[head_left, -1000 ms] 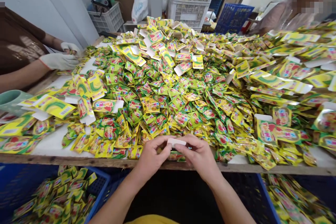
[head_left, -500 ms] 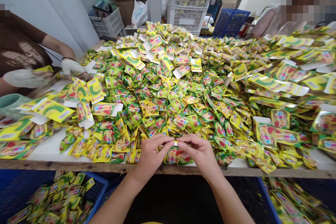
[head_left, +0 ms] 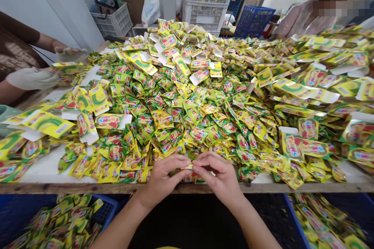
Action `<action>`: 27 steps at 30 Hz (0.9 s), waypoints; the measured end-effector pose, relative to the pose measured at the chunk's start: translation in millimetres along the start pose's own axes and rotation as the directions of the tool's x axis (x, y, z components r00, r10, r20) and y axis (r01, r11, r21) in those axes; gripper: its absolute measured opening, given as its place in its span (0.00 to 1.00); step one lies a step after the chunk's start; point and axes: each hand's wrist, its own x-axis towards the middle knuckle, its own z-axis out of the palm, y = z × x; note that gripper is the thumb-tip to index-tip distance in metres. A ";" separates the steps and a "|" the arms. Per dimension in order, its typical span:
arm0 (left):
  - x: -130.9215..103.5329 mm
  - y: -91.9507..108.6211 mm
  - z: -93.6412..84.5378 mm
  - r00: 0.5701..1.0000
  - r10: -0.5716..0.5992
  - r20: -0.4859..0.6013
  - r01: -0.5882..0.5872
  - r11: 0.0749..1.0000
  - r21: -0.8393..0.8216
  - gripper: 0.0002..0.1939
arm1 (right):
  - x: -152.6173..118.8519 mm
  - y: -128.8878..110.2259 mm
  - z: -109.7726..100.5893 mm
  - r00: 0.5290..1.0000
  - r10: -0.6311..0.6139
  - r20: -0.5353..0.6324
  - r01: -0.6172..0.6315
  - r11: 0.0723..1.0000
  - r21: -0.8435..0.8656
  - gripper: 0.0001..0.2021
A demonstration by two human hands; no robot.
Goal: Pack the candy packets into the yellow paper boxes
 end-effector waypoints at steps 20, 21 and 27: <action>-11.8 -4.7 10.7 0.998 0.016 0.062 -0.020 0.997 0.070 0.16 | -33.2 23.4 10.6 0.960 -0.274 -0.056 0.249 0.930 -0.270 0.16; -10.9 -1.7 8.8 0.999 -0.034 0.034 0.031 0.997 0.073 0.14 | -28.0 23.5 3.1 0.971 -0.236 -0.041 0.218 0.942 -0.257 0.14; -54.9 25.5 -94.9 0.809 -0.565 -0.163 0.582 0.809 0.082 0.11 | 26.0 23.5 -47.0 0.978 -0.041 -0.203 -0.041 0.922 -0.386 0.05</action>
